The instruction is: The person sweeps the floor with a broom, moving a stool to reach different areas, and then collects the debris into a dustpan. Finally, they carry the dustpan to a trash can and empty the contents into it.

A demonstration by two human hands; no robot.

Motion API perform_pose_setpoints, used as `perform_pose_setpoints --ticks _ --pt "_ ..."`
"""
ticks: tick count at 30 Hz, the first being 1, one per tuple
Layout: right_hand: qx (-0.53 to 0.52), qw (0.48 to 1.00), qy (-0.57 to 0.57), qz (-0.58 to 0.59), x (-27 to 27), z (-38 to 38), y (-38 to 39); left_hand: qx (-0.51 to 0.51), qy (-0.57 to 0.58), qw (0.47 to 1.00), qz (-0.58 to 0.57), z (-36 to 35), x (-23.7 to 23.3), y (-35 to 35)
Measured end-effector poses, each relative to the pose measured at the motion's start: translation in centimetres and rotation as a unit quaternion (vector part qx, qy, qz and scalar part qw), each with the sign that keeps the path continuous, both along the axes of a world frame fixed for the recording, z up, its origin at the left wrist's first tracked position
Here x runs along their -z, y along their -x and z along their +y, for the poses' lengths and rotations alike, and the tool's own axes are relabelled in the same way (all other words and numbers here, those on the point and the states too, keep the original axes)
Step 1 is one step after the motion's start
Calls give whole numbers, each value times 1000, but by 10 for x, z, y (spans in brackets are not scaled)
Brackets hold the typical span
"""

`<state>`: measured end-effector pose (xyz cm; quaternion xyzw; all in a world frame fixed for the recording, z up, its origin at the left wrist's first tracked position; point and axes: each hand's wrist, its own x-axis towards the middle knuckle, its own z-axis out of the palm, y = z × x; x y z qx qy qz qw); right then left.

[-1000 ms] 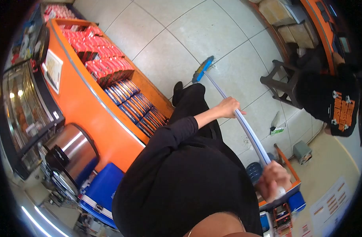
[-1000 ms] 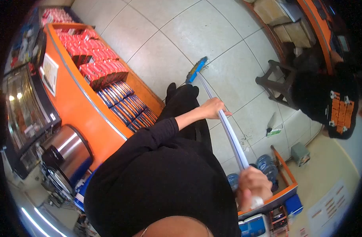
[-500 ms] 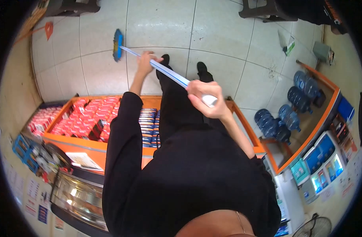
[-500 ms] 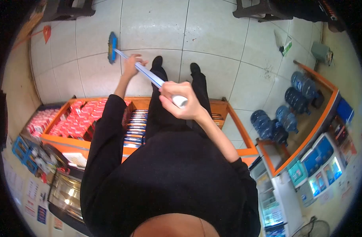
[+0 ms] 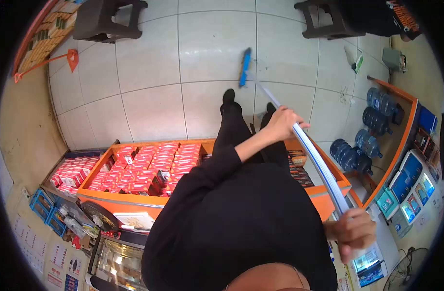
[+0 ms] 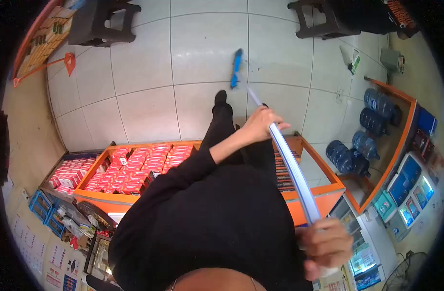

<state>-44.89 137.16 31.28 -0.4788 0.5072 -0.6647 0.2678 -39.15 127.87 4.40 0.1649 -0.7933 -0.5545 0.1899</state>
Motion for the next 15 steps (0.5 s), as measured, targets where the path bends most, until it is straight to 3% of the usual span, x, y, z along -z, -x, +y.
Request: perform_pose_setpoints --ticks 1,3,4,5,7,8,9,10,11,13,15 --pt "-35 997 25 -61 -3 0 8 -35 7 999 5 -17 -4 -12" --pt "-6 998 16 -53 35 -10 12 -26 36 996 -80 -60 14 -37" --pt "47 993 -96 -57 57 -13 7 -78 8 996 -52 -82 35 -54" --pt "67 986 -124 -85 83 -38 -3 -105 39 988 -110 -109 57 -72" --pt "-37 968 -249 -13 130 -88 -18 -189 116 935 -275 -155 110 -114" --pt "-97 973 -211 -19 166 -106 -33 -208 164 918 -295 -176 132 -137" --pt "-92 976 -190 -54 187 -119 -49 -226 211 897 -314 -189 151 -150" --pt "-68 977 -193 -55 190 -125 -52 -233 214 895 -314 -193 166 -149" --pt "-44 978 -194 -57 190 -131 -53 -210 190 926 -249 -199 176 -141" --pt "2 958 -285 -21 151 -122 -31 -158 130 969 -136 -190 176 -116" --pt "24 977 -210 -24 106 -116 -17 -133 105 985 -38 -151 157 -63"
